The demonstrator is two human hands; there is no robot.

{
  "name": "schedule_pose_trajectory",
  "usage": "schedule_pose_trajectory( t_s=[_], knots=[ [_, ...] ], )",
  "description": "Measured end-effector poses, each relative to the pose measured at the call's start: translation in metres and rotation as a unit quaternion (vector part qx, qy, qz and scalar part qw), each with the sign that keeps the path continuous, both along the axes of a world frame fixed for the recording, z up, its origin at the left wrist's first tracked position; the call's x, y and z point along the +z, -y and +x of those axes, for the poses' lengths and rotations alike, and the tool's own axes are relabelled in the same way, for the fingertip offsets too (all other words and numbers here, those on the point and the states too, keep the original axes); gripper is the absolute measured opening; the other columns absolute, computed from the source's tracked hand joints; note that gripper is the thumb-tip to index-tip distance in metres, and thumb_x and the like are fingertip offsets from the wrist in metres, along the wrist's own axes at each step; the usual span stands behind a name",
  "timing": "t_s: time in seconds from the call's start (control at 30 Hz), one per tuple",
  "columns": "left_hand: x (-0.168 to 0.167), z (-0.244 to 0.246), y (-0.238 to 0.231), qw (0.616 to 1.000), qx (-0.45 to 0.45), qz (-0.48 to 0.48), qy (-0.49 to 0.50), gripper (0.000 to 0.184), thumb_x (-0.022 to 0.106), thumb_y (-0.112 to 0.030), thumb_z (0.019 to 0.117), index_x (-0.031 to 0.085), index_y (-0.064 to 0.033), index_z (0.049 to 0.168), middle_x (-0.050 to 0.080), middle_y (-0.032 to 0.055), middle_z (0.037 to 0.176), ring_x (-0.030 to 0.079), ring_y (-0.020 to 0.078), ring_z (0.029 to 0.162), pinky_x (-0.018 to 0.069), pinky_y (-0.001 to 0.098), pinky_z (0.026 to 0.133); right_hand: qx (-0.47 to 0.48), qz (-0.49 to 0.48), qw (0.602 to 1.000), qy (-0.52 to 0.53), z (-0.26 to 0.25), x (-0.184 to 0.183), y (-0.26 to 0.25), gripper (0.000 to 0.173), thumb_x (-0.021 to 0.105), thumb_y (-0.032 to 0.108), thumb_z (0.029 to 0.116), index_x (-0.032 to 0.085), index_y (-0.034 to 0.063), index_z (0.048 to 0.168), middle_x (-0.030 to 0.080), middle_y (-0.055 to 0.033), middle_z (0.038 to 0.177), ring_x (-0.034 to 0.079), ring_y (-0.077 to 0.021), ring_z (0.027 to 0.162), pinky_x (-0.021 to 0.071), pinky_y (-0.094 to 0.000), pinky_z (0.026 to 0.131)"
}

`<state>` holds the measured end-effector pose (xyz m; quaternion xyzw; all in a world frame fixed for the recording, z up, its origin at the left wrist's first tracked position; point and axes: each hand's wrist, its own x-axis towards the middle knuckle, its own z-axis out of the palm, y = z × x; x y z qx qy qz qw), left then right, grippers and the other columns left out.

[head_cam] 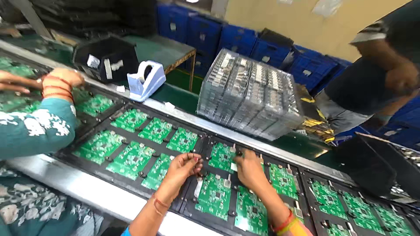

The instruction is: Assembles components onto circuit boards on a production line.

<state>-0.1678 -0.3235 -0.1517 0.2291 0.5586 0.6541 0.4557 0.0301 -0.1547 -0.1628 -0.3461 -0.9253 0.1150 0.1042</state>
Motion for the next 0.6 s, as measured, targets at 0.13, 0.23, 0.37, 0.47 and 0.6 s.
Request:
schedule_pose_trajectory(
  t_s=[0.13, 0.23, 0.37, 0.47, 0.6],
  knots=[
    [0.032, -0.017, -0.023, 0.993, -0.017, 0.026, -0.110, 0.016, 0.052, -0.005, 0.1053, 0.064, 0.0042, 0.112, 0.072, 0.0108, 0.104, 0.072, 0.0158, 0.089, 0.0603, 0.0308, 0.084, 0.023, -0.043, 0.998, -0.039, 0.021, 0.003, 0.041, 0.026, 0.058, 0.016, 0.0987, 0.077, 0.0026, 0.111, 0.066, -0.0243, 0.128, 0.060, -0.0453, 0.122, 0.0470, -0.0618, 0.102],
    [0.077, -0.036, -0.061, 0.949, -0.024, 0.059, -0.310, 0.022, 0.053, -0.012, 0.1067, 0.066, 0.0036, 0.116, 0.071, 0.0141, 0.108, 0.071, 0.0208, 0.094, 0.0586, 0.0396, 0.089, 0.037, -0.007, 0.993, -0.108, 0.032, -0.011, 0.055, 0.021, 0.064, 0.015, 0.0934, 0.079, 0.0044, 0.104, 0.071, -0.0202, 0.117, 0.065, -0.0422, 0.115, 0.0520, -0.0593, 0.094],
    [0.139, -0.056, -0.146, 0.819, -0.053, 0.092, -0.564, 0.028, 0.050, -0.012, 0.1062, 0.068, 0.0044, 0.120, 0.071, 0.0213, 0.113, 0.069, 0.0308, 0.102, 0.0539, 0.0493, 0.094, 0.019, 0.006, 0.990, -0.142, 0.038, -0.015, 0.053, 0.021, 0.063, 0.015, 0.0933, 0.079, 0.0053, 0.102, 0.072, -0.0171, 0.114, 0.067, -0.0388, 0.110, 0.0537, -0.0557, 0.092],
    [0.170, -0.064, -0.220, 0.718, -0.151, 0.045, -0.678, 0.031, 0.055, -0.009, 0.1035, 0.064, 0.0029, 0.131, 0.066, 0.0233, 0.129, 0.064, 0.0366, 0.121, 0.0473, 0.0533, 0.107, 0.008, 0.003, 0.988, -0.157, 0.041, -0.010, 0.053, 0.020, 0.064, 0.013, 0.0930, 0.080, 0.0054, 0.103, 0.072, -0.0172, 0.113, 0.067, -0.0387, 0.110, 0.0534, -0.0554, 0.093],
    [0.190, -0.056, -0.283, 0.655, -0.224, -0.031, -0.721, 0.044, 0.059, -0.007, 0.1008, 0.054, 0.0044, 0.143, 0.055, 0.0263, 0.144, 0.051, 0.0412, 0.137, 0.0371, 0.0580, 0.115, -0.002, -0.002, 0.987, -0.158, 0.044, -0.005, 0.055, 0.020, 0.065, 0.013, 0.0928, 0.079, 0.0041, 0.103, 0.072, -0.0182, 0.115, 0.066, -0.0396, 0.112, 0.0536, -0.0553, 0.093]
  ],
)
